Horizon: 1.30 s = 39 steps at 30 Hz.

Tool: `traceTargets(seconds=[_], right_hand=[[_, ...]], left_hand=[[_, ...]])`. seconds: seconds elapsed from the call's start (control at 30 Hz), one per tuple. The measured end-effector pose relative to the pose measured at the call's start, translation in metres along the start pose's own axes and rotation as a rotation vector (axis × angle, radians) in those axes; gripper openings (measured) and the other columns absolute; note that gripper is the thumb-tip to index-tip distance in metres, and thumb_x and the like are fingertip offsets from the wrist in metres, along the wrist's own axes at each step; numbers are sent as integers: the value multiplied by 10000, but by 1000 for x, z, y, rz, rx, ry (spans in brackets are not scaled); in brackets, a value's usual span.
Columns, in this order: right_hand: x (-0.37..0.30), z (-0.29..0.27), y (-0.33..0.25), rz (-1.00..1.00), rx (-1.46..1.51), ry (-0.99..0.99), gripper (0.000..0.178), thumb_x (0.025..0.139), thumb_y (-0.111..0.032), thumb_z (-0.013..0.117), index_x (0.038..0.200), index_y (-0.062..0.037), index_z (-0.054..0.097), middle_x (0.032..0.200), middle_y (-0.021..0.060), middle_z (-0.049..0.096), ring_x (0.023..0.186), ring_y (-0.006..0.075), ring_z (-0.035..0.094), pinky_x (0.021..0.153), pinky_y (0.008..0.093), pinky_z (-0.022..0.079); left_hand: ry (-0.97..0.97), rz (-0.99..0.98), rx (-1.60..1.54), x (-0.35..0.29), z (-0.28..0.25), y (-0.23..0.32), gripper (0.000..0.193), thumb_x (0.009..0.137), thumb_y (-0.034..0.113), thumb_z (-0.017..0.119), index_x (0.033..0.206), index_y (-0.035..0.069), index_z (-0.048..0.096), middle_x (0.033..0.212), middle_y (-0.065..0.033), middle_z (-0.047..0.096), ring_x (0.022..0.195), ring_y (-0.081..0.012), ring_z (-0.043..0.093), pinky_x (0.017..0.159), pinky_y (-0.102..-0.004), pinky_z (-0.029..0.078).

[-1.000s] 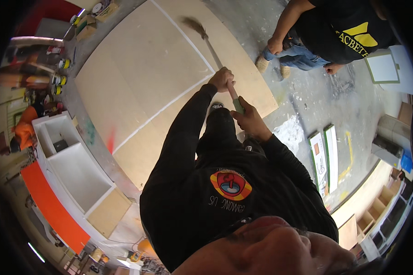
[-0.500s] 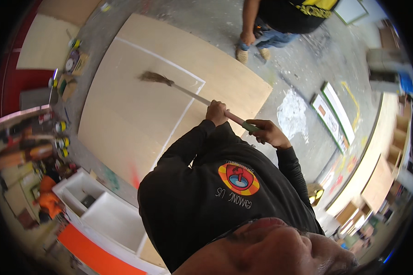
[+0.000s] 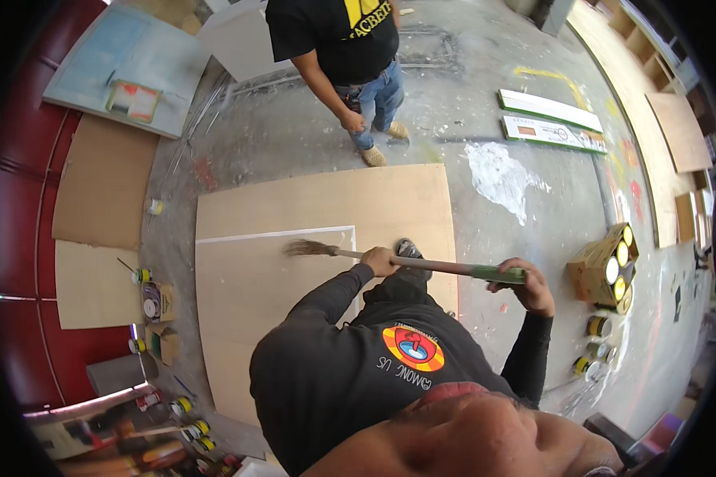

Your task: The person sweeps the surface of a wooden board using a broom.

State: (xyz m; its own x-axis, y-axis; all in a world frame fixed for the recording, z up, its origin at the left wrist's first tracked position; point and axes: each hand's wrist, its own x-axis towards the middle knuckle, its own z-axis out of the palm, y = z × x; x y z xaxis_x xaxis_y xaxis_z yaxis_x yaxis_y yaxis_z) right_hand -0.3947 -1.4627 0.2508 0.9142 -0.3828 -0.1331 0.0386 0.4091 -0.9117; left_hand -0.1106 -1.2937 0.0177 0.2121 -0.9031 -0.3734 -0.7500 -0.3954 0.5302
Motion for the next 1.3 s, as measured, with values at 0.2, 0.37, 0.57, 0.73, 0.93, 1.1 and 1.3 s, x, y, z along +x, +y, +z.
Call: traceTargets(seconds=[0.2, 0.37, 0.57, 0.73, 0.93, 1.1, 1.3], right_hand=[[-153, 20, 26, -726, -139, 576, 549, 784, -495, 408, 889, 26, 546, 929, 158, 462, 902, 277, 442, 874, 407, 325], [-261, 111, 26, -1177, 269, 762, 415, 665, -443, 586, 699, -56, 441, 720, 66, 435, 678, 153, 459, 716, 310, 375], [-310, 217, 36, -1292, -155, 776, 254, 724, -220, 469, 545, -135, 309, 498, 4, 310, 484, 124, 334, 556, 303, 313], [-244, 262, 63, -1271, -385, 1114, 233, 728, -188, 396, 547, -93, 284, 503, 53, 299, 491, 169, 297, 523, 336, 277], [-144, 255, 119, -1040, -89, 1160, 252, 748, -201, 381, 562, -32, 360, 500, 81, 375, 467, 178, 352, 498, 326, 333], [-24, 304, 179, -410, 78, 953, 287, 768, -234, 386, 620, 5, 441, 562, 106, 426, 539, 208, 416, 558, 330, 377], [24, 329, 199, -511, 522, 860, 269, 791, -234, 386, 583, -64, 378, 539, 58, 353, 551, 190, 394, 626, 356, 374]], left_hand=[[-299, 314, 161, -21, 17, 108, 353, 682, 429, 555, 676, 82, 625, 666, -141, 596, 654, -307, 588, 591, -411, 459], [-413, 724, 372, -49, 23, 218, 513, 702, 564, 482, 648, 75, 628, 673, -159, 596, 661, -328, 582, 577, -410, 456], [-277, 1136, 71, -42, 70, 296, 304, 633, 371, 646, 595, 86, 546, 636, -123, 557, 642, -327, 553, 566, -418, 436], [-114, 1192, 65, -31, 79, 277, 98, 575, 159, 590, 623, 76, 571, 659, -141, 551, 682, -328, 552, 612, -412, 443], [-128, 936, 42, -39, 89, 60, 125, 562, 167, 576, 569, 44, 565, 600, -175, 547, 612, -361, 545, 582, -423, 433], [-517, 443, 145, -117, 44, -196, 284, 685, 348, 586, 687, 65, 610, 712, -177, 583, 707, -337, 568, 615, -415, 438], [-643, 267, 217, -183, -78, -236, 395, 655, 455, 591, 720, 69, 638, 680, -163, 591, 696, -310, 584, 620, -394, 455]])
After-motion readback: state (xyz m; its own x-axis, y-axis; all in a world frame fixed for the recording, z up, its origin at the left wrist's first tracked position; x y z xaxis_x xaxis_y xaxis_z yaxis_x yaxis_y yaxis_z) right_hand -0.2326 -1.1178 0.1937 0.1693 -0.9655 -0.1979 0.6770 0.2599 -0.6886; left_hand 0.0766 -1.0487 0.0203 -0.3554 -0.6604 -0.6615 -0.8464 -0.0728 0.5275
